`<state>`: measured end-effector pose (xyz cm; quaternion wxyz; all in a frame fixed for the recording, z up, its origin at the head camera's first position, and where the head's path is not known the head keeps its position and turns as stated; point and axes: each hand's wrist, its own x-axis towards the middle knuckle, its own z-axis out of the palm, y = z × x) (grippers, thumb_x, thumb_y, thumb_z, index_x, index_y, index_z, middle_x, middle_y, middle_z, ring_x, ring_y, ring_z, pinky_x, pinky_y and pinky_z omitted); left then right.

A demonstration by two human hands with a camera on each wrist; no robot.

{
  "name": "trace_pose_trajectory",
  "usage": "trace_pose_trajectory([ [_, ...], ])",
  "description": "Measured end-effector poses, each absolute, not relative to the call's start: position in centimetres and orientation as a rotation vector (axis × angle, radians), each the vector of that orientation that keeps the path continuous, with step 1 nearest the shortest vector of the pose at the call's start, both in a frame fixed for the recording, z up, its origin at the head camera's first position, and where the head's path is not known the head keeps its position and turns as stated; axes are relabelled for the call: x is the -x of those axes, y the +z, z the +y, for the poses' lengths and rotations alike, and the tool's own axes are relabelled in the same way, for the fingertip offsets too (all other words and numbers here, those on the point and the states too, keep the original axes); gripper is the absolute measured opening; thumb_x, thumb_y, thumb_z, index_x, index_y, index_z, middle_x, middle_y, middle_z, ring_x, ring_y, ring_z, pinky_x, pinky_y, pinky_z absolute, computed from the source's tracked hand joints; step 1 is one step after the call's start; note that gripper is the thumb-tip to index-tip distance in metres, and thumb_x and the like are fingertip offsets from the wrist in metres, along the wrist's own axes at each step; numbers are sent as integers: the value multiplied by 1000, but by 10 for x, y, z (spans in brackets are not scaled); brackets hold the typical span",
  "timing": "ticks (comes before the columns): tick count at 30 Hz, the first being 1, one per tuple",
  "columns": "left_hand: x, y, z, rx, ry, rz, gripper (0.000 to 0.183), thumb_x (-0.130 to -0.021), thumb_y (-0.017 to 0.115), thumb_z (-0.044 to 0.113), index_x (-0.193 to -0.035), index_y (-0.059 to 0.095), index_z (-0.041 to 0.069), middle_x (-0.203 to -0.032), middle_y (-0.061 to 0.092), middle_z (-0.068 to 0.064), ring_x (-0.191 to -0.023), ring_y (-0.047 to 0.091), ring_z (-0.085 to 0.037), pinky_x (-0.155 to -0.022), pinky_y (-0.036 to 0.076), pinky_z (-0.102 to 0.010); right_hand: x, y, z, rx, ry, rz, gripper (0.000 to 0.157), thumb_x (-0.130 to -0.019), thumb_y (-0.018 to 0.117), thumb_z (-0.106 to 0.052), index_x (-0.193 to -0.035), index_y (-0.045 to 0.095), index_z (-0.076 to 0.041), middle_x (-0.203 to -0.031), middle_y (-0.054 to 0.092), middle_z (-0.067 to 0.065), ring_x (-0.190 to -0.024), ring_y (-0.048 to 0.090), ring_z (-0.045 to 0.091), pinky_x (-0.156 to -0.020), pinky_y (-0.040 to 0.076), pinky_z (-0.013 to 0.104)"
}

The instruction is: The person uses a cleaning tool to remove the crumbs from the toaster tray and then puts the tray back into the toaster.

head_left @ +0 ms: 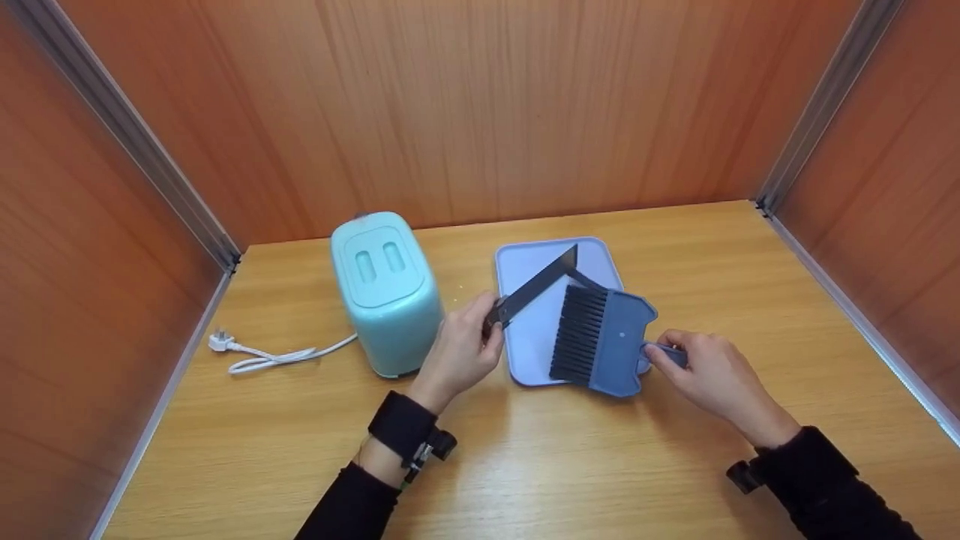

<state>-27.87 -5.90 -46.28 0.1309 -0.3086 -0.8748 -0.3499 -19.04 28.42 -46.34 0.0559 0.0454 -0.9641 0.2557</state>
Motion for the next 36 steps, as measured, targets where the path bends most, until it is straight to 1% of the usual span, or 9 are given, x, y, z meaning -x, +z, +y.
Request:
trace_pose_trajectory([
  [3, 278, -464, -60, 890, -980, -2515, 17, -97, 62, 1, -114, 63, 6, -91, 64, -5, -76, 58, -16, -63, 50, -26, 190, -462, 283, -159, 825, -2945, 26, -105, 69, -34, -93, 75, -11, -65, 48, -7, -59, 47, 12, -54, 31, 22],
  [6, 278, -466, -60, 890, -924, -2492, 17, -97, 61, 0, -113, 62, 5, -89, 62, -5, -75, 57, -17, -62, 49, -27, 190, -460, 282, -158, 848, -2944, 26, -105, 69, -34, -93, 75, -11, -65, 46, -7, -58, 46, 12, -53, 30, 22],
  [10, 278, -469, -60, 887, -880, -2486, 17, -97, 60, 0, -113, 62, 5, -90, 61, -5, -76, 57, -16, -62, 50, -27, 190, -457, 282, -107, 868, -2954, 29, -106, 67, -37, -98, 76, -10, -65, 44, -6, -61, 46, 14, -54, 31, 23],
  [14, 278, -470, -60, 888, -871, -2500, 16, -98, 60, 0, -112, 61, 6, -91, 61, -4, -76, 58, -15, -62, 51, -27, 191, -455, 284, -41, 872, -2965, 35, -107, 66, -40, -106, 76, -7, -68, 47, -3, -65, 49, 16, -55, 33, 25],
  [16, 278, -470, -60, 899, -863, -2503, 16, -98, 60, 0, -113, 62, 7, -91, 61, -4, -76, 58, -15, -62, 51, -26, 191, -455, 284, -21, 863, -2962, 35, -107, 65, -40, -107, 76, -7, -69, 48, -3, -66, 50, 16, -56, 33, 25],
  [24, 276, -470, -58, 962, -806, -2495, 16, -99, 59, 0, -113, 63, 7, -94, 62, -4, -76, 59, -14, -62, 54, -26, 191, -460, 284, -44, 896, -2956, 31, -107, 66, -38, -98, 75, -9, -68, 46, -5, -63, 48, 15, -54, 31, 24],
  [30, 276, -470, -57, 965, -788, -2490, 16, -99, 60, 0, -113, 62, 7, -96, 63, -4, -78, 60, -15, -64, 57, -27, 190, -463, 276, -117, 909, -2982, 28, -106, 68, -34, -95, 75, -9, -66, 45, -5, -62, 47, 14, -54, 31, 22],
  [33, 276, -470, -57, 974, -769, -2470, 15, -98, 60, 0, -111, 62, 7, -94, 63, -4, -77, 59, -15, -64, 56, -28, 188, -463, 272, -160, 896, -2975, 25, -105, 70, -32, -92, 74, -11, -66, 43, -7, -60, 45, 12, -55, 29, 22],
  [36, 276, -471, -56, 977, -747, -2450, 15, -97, 60, -1, -109, 61, 7, -92, 61, -4, -75, 58, -16, -62, 54, -29, 186, -464, 267, -226, 889, -2953, 24, -104, 71, -31, -91, 76, -11, -66, 46, -8, -61, 45, 10, -55, 29, 22],
])
